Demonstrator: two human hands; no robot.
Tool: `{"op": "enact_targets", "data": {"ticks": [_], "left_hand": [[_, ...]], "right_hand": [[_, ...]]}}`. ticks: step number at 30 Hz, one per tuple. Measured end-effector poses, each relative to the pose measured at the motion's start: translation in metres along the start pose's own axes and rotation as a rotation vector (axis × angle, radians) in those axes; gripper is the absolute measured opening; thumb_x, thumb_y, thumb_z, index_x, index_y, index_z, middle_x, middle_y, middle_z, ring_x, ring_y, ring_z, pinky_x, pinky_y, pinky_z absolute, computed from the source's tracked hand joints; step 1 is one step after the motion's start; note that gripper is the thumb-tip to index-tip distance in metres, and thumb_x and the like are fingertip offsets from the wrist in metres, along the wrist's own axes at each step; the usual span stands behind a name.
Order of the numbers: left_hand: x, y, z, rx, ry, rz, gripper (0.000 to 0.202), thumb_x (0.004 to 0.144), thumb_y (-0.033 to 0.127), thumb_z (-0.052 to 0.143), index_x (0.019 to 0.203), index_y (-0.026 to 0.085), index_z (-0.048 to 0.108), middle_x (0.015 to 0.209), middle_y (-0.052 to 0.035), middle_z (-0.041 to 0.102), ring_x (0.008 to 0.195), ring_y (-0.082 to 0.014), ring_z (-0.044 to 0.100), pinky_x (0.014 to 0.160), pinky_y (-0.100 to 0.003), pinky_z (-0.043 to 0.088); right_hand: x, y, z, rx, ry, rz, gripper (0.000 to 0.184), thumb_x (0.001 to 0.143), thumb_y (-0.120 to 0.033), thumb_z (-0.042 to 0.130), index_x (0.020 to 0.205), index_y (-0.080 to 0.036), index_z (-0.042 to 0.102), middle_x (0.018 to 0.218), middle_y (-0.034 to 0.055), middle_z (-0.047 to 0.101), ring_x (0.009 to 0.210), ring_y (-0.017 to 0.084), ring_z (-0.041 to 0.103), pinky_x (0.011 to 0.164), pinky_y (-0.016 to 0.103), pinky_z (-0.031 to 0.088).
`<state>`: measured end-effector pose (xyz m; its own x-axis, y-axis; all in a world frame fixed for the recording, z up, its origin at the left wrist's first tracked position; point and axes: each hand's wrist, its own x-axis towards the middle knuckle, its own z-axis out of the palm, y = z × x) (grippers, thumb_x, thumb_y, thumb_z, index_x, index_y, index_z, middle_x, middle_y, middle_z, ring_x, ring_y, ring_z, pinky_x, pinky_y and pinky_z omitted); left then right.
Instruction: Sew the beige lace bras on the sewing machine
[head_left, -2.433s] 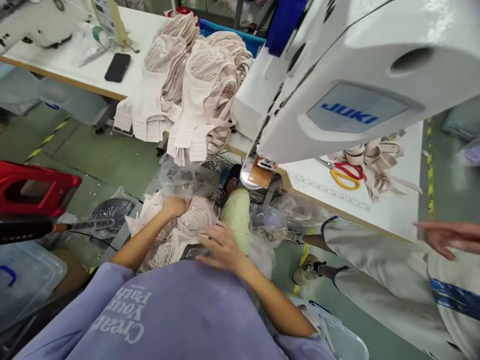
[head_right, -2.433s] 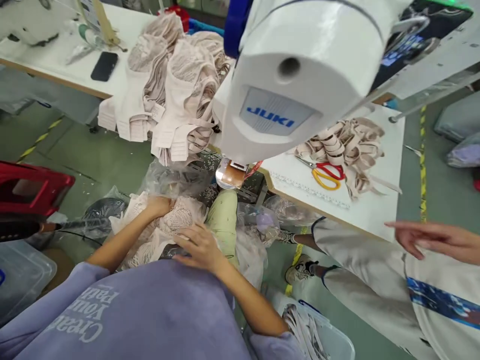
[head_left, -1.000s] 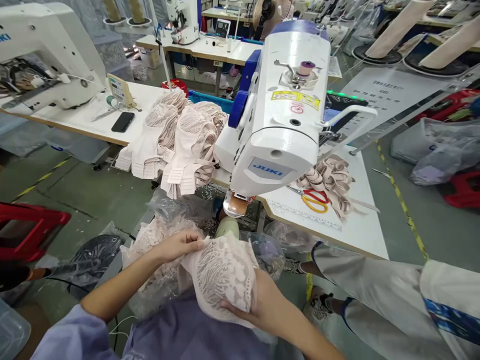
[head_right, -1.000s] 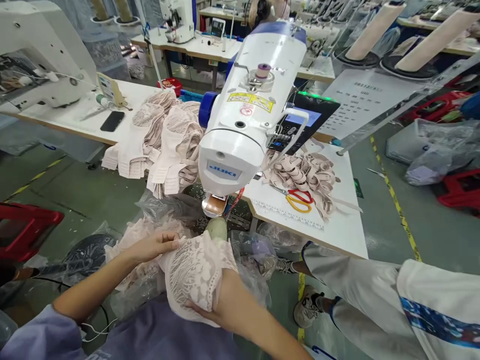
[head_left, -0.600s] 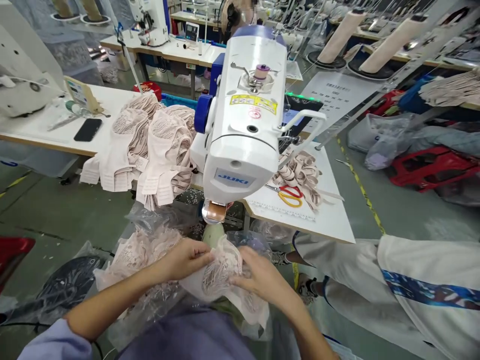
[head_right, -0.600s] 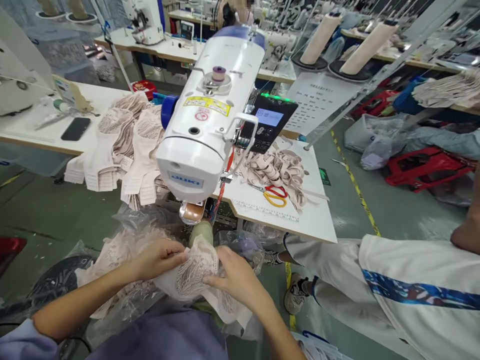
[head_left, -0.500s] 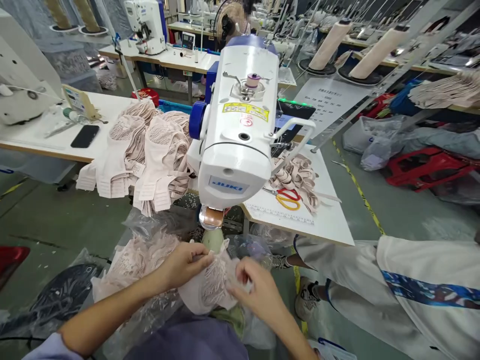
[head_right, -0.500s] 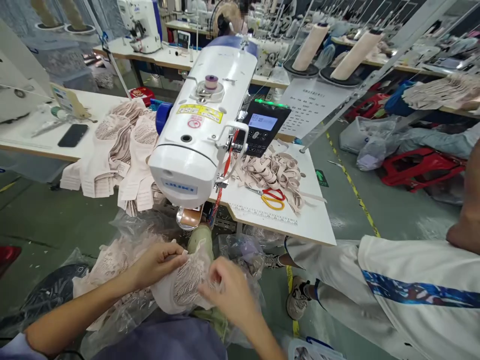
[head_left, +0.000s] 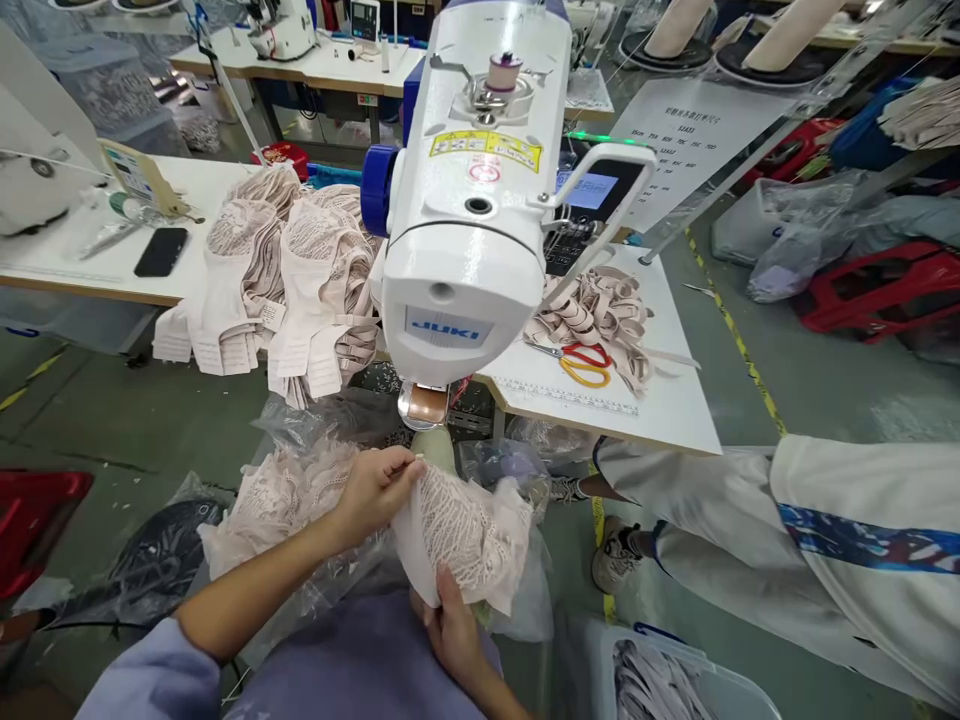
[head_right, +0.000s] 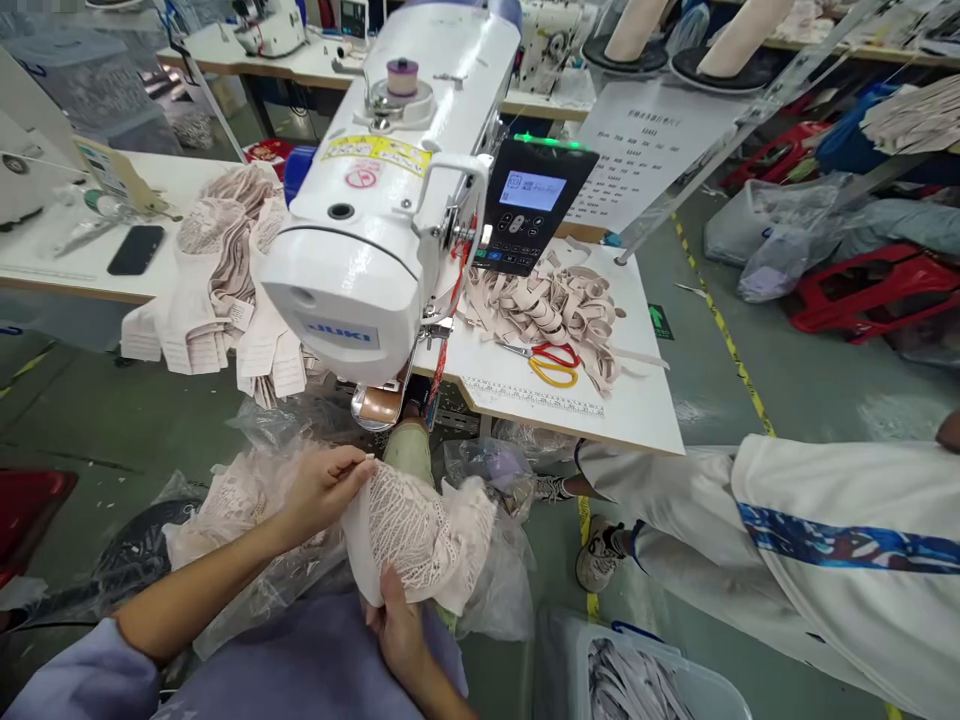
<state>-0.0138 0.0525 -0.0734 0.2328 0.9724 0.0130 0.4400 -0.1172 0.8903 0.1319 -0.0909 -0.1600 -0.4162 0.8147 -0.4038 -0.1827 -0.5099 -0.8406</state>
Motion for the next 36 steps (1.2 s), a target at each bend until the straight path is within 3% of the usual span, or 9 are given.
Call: {"op": "enact_targets", "data": {"ticks": [4, 7, 9, 11, 14, 16, 23, 28, 36], "left_hand": [[0.010, 0.008, 0.000, 0.021, -0.110, 0.090, 0.033, 0.096, 0.032, 0.052, 0.067, 0.016, 0.055, 0.061, 0.0027, 0.051, 0.057, -0.0090, 0.045, 0.057, -0.021, 0.030], [0.012, 0.023, 0.001, -0.004, -0.347, 0.156, 0.035, 0.097, 0.032, 0.051, 0.066, 0.016, 0.052, 0.058, 0.0045, 0.045, 0.055, -0.0075, 0.041, 0.054, -0.021, 0.027], [0.012, 0.033, 0.002, -0.052, -0.471, 0.178, 0.037, 0.098, 0.033, 0.049, 0.066, 0.016, 0.051, 0.058, 0.0049, 0.045, 0.054, -0.0070, 0.040, 0.054, -0.021, 0.026], [0.015, 0.039, -0.001, -0.062, -0.502, 0.176, 0.036, 0.099, 0.032, 0.048, 0.067, 0.016, 0.052, 0.060, 0.0045, 0.047, 0.056, -0.0069, 0.042, 0.054, -0.021, 0.026], [0.026, 0.039, -0.013, 0.004, -0.400, 0.085, 0.043, 0.095, 0.037, 0.054, 0.060, 0.016, 0.044, 0.055, 0.0055, 0.038, 0.053, -0.0068, 0.034, 0.051, -0.022, 0.021], [0.037, 0.037, -0.025, 0.015, -0.302, -0.020, 0.050, 0.091, 0.045, 0.061, 0.056, 0.017, 0.038, 0.053, 0.0062, 0.032, 0.053, -0.0069, 0.029, 0.049, -0.022, 0.019], [0.071, 0.026, -0.053, 0.031, -0.112, -0.204, 0.025, 0.087, 0.038, 0.065, 0.073, 0.018, 0.057, 0.054, 0.0063, 0.046, 0.048, -0.0087, 0.038, 0.049, -0.022, 0.031], [0.081, 0.016, -0.050, 0.108, 0.010, -0.100, 0.018, 0.084, 0.030, 0.060, 0.071, 0.019, 0.056, 0.058, 0.0037, 0.054, 0.057, -0.0136, 0.050, 0.058, -0.025, 0.041], [0.090, 0.006, -0.047, 0.176, 0.072, 0.010, 0.016, 0.083, 0.026, 0.053, 0.069, 0.022, 0.048, 0.060, 0.0040, 0.048, 0.060, -0.0145, 0.045, 0.057, -0.026, 0.036]], "right_hand": [[-0.021, -0.043, -0.038, -0.233, -0.534, -0.088, 0.065, 0.090, -0.078, 0.045, 0.071, -0.021, 0.069, 0.052, -0.0001, 0.054, 0.048, 0.014, 0.051, 0.049, 0.026, 0.043], [-0.010, -0.094, -0.072, -0.424, -0.150, -0.390, 0.055, 0.087, -0.074, 0.056, 0.089, -0.021, 0.073, 0.074, 0.0057, 0.069, 0.071, 0.019, 0.064, 0.069, 0.030, 0.050], [0.011, -0.125, -0.087, -0.570, 0.084, -0.513, 0.072, 0.075, -0.080, 0.065, 0.117, -0.021, 0.069, 0.101, 0.0115, 0.071, 0.096, 0.026, 0.065, 0.086, 0.036, 0.050], [0.037, -0.149, -0.092, -0.693, 0.023, -0.512, 0.078, 0.070, -0.081, 0.069, 0.120, -0.021, 0.067, 0.105, 0.0111, 0.071, 0.099, 0.027, 0.064, 0.086, 0.035, 0.049], [0.067, -0.170, -0.088, -0.733, -0.134, -0.414, 0.053, 0.089, -0.069, 0.058, 0.081, -0.019, 0.071, 0.073, 0.0028, 0.066, 0.069, 0.016, 0.060, 0.065, 0.026, 0.043], [0.080, -0.175, -0.083, -0.700, -0.052, -0.367, 0.054, 0.095, -0.063, 0.054, 0.066, -0.017, 0.064, 0.059, -0.0008, 0.056, 0.057, 0.012, 0.050, 0.057, 0.024, 0.036], [0.115, -0.187, -0.082, -0.527, 0.132, -0.212, 0.051, 0.086, -0.061, 0.065, 0.061, -0.018, 0.055, 0.055, -0.0030, 0.045, 0.054, 0.012, 0.042, 0.053, 0.024, 0.032], [0.127, -0.197, -0.088, -0.523, 0.117, -0.218, 0.040, 0.083, -0.059, 0.070, 0.079, -0.019, 0.073, 0.076, 0.0050, 0.071, 0.082, 0.024, 0.066, 0.069, 0.030, 0.051], [0.139, -0.202, -0.094, -0.600, 0.227, -0.276, 0.046, 0.073, -0.047, 0.081, 0.107, -0.017, 0.075, 0.102, 0.0073, 0.077, 0.107, 0.033, 0.067, 0.086, 0.039, 0.057]]}}
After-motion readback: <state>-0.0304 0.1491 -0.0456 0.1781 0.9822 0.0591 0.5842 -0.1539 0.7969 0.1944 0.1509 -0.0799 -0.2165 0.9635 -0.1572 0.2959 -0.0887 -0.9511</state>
